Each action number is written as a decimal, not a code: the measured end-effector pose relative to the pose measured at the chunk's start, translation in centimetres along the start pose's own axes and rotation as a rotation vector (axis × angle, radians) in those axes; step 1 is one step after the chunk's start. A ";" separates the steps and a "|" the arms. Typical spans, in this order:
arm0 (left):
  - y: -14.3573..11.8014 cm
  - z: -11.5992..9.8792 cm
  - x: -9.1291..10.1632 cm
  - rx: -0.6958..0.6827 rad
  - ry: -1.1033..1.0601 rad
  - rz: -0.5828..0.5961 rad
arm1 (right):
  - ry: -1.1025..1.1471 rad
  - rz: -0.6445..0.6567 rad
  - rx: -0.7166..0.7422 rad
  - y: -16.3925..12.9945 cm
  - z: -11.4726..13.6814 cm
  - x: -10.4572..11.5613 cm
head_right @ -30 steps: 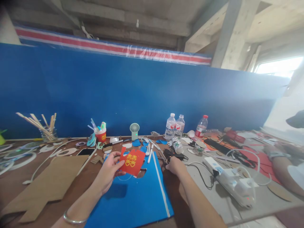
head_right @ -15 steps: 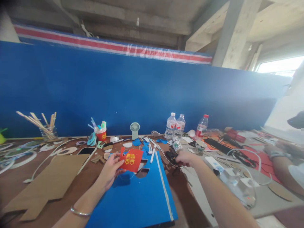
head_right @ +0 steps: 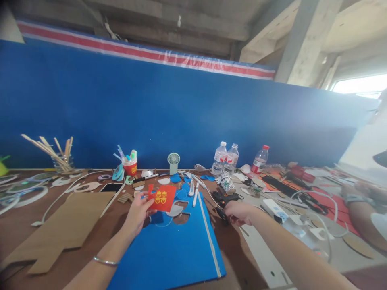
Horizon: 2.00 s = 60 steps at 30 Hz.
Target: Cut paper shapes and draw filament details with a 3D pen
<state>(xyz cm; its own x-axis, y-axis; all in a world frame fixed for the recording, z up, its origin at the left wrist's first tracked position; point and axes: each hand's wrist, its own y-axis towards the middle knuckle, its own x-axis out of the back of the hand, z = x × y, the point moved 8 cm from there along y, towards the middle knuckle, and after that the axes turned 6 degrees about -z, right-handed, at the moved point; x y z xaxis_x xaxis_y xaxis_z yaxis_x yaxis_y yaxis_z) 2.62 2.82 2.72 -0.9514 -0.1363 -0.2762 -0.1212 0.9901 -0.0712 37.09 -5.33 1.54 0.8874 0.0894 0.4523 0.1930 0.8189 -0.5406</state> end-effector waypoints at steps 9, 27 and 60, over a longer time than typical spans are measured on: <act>0.1 -0.1 0.3 -0.045 -0.026 0.011 | 0.304 0.033 0.169 -2.2 1.5 -2.1; 1.6 0.5 2.0 -0.049 -0.039 -0.036 | 0.810 -0.112 0.617 2.9 13.1 -14.1; -0.9 -1.3 0.0 -0.201 0.276 -0.027 | 0.862 -0.023 0.546 2.8 11.3 -16.5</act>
<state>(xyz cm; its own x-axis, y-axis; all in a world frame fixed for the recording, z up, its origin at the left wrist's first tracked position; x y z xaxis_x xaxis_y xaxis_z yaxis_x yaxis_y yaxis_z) 2.39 1.98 4.07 -0.9845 -0.1751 -0.0053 -0.1744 0.9770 0.1225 18.29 1.88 0.62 0.9268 -0.1918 -0.3230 0.1881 0.9812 -0.0429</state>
